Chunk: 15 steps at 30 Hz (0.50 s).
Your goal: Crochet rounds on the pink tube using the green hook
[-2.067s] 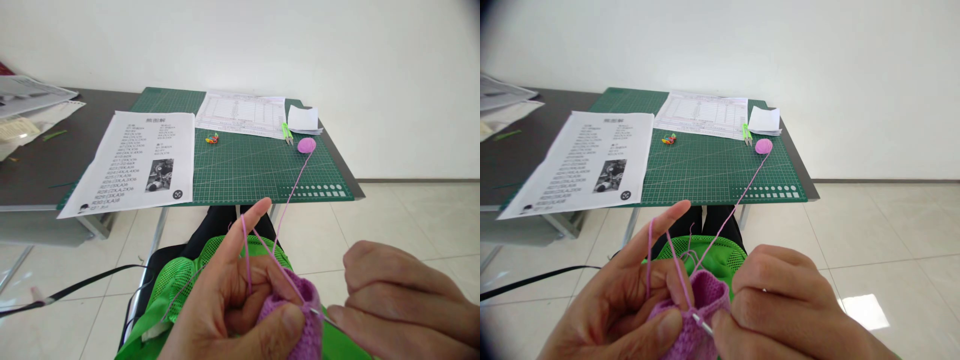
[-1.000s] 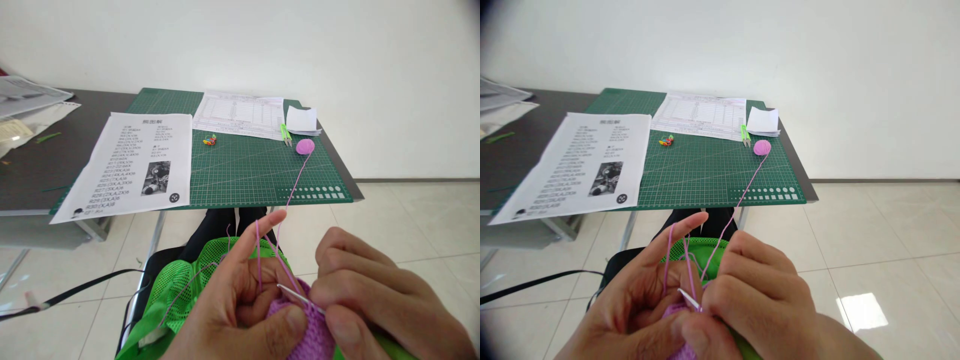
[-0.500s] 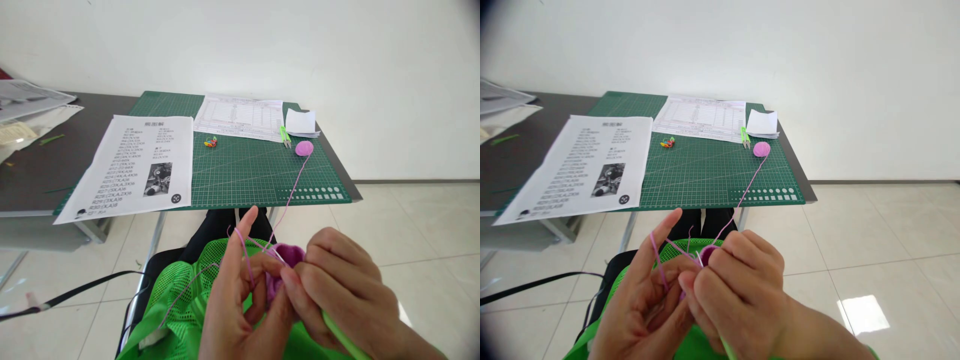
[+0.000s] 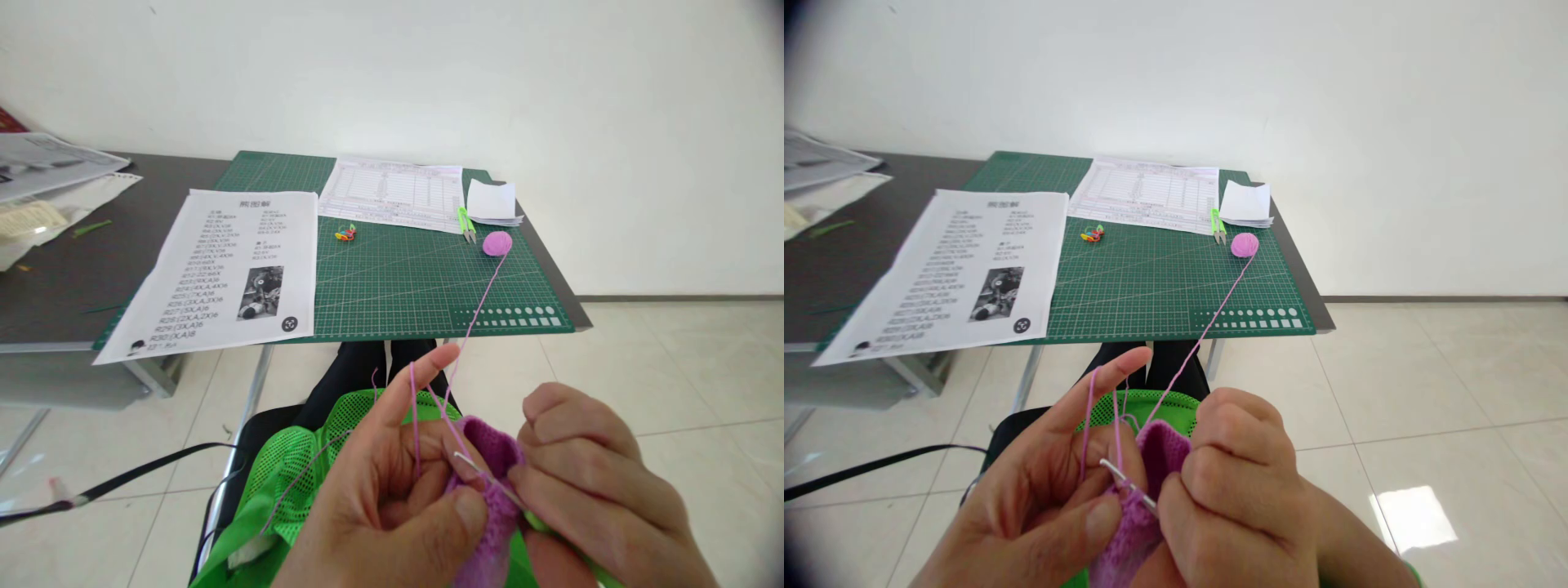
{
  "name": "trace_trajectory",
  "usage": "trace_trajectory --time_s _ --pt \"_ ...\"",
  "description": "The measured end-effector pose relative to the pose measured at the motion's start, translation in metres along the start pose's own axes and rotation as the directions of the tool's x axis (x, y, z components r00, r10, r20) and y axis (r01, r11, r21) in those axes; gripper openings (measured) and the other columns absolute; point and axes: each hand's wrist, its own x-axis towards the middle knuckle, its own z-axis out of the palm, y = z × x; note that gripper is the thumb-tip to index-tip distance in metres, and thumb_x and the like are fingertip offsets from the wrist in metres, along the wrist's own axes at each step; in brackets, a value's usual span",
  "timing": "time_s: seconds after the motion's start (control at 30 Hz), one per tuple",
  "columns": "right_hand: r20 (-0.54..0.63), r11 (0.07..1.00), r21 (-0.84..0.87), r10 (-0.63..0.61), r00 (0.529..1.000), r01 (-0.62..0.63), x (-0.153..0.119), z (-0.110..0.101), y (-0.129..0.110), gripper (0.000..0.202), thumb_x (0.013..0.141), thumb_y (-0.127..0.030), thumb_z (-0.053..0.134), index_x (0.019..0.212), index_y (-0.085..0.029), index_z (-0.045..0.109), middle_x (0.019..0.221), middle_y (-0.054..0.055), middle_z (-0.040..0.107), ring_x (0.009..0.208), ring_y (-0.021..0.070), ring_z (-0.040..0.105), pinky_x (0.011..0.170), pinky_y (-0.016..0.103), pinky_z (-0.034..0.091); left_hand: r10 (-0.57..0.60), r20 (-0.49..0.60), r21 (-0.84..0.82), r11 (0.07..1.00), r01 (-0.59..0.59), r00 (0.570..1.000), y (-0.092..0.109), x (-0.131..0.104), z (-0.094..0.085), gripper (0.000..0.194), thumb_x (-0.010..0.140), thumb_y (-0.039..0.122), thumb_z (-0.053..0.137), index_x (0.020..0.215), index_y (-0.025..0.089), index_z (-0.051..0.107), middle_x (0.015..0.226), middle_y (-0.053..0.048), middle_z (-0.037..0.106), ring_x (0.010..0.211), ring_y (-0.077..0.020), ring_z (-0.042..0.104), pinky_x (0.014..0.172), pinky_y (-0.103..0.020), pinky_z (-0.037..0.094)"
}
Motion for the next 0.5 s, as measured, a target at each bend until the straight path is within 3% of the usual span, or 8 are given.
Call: trace_trajectory --time_s 0.07,0.13,0.3,0.5 --pt "-0.046 0.994 0.004 0.109 0.993 -0.109 -0.006 0.001 -0.007 0.039 0.104 -0.041 0.051 0.072 -0.021 0.062 0.055 -0.006 0.065 0.056 0.0095 0.063 0.065 0.031 0.058 -0.029 0.048 -0.022 0.999 0.03 0.998 0.001 -0.001 -0.001 0.067 0.084 0.028 0.083 0.143 0.043 0.057 0.071 0.005 0.058 0.055 -0.0068 0.027 0.056 -0.023 0.023" --pt "-0.055 0.98 0.006 0.201 0.978 -0.201 -0.014 0.002 -0.01 0.039 0.104 -0.043 0.05 0.072 -0.023 0.06 0.052 -0.008 0.061 0.053 0.0079 0.059 0.068 0.03 0.056 -0.065 0.085 -0.034 0.997 0.068 0.994 0.001 -0.001 -0.003 0.067 0.084 0.028 0.083 0.143 0.043 0.056 0.074 0.005 0.058 0.054 -0.0064 0.025 0.055 -0.024 0.02" --pt "0.0 0.982 0.117 0.147 0.989 -0.146 -0.018 -0.004 -0.001 0.04 0.105 -0.043 0.047 0.071 -0.023 0.056 0.05 -0.008 0.054 0.044 0.0084 0.049 0.054 0.033 0.042 -0.098 0.135 -0.096 0.989 0.112 0.986 0.002 -0.001 -0.004 0.068 0.084 0.026 0.083 0.144 0.042 0.056 0.073 0.006 0.053 0.054 -0.0069 0.023 0.054 -0.023 0.02" --pt "0.104 0.958 0.266 0.084 0.991 -0.109 -0.009 -0.013 0.01 0.04 0.108 -0.038 0.041 0.072 -0.023 0.051 0.048 -0.01 0.048 0.041 0.0053 0.044 0.051 0.026 0.045 -0.103 0.13 -0.117 0.986 0.119 0.986 0.001 -0.001 -0.005 0.069 0.083 0.024 0.084 0.144 0.04 0.056 0.08 0.004 0.064 0.057 -0.0085 0.027 0.054 -0.023 0.023"
